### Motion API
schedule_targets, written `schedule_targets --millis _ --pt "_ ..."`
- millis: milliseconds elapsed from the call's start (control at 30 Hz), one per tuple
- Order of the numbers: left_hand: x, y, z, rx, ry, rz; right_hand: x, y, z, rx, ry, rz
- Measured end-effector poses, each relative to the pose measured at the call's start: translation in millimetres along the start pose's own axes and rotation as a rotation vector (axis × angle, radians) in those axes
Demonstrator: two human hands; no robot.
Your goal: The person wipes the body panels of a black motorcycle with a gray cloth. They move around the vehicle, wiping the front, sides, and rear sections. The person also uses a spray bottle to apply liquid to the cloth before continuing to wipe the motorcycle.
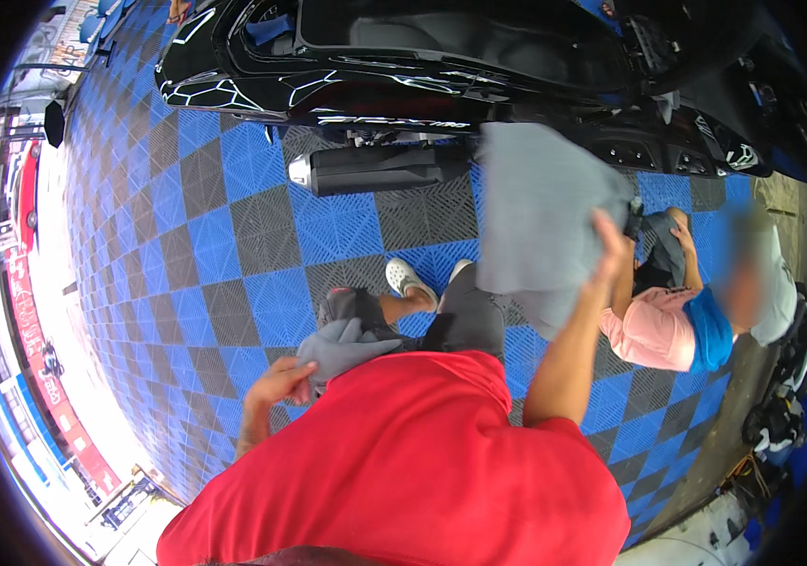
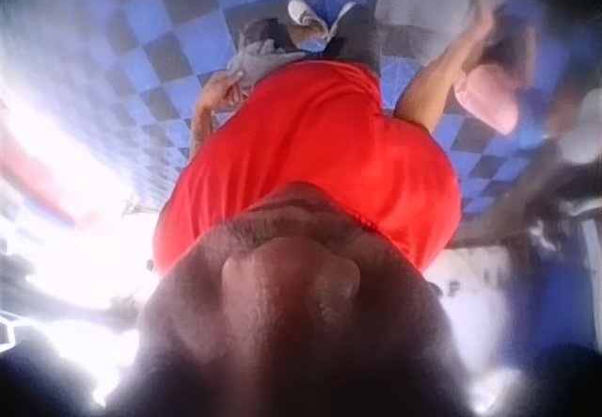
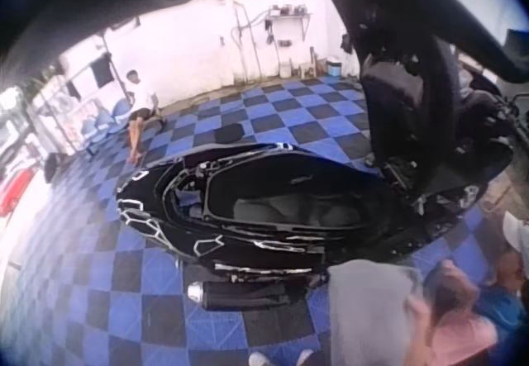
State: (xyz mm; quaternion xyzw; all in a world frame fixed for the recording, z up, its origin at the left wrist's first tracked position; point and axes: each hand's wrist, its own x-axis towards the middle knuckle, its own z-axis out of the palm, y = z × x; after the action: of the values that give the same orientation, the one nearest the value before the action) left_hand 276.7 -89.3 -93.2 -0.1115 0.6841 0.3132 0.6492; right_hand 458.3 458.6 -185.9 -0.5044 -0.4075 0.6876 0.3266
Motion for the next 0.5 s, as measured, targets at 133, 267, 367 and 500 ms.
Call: schedule_targets --millis 133,267,367,500 --pt "67.5 -22.6 -53.8 -0.058 -0.246 -0.139 -27.1 -38.4 19.4 0.456 -0.08 -0.252" --pt "206.9 -65.5 -24.9 0.192 -0.299 -0.143 57.9 48.4 57.2 0.087 -0.006 -0.789" --pt "237.9 2.3 -28.8 0.678 -0.179 0.041 76.1 76.2 127.7 -0.297 -0.167 -1.01" --pt "283.9 55.1 -56.7 1.044 0.235 0.679 99.9 97.7 180.9 -0.207 -0.237 -1.357"
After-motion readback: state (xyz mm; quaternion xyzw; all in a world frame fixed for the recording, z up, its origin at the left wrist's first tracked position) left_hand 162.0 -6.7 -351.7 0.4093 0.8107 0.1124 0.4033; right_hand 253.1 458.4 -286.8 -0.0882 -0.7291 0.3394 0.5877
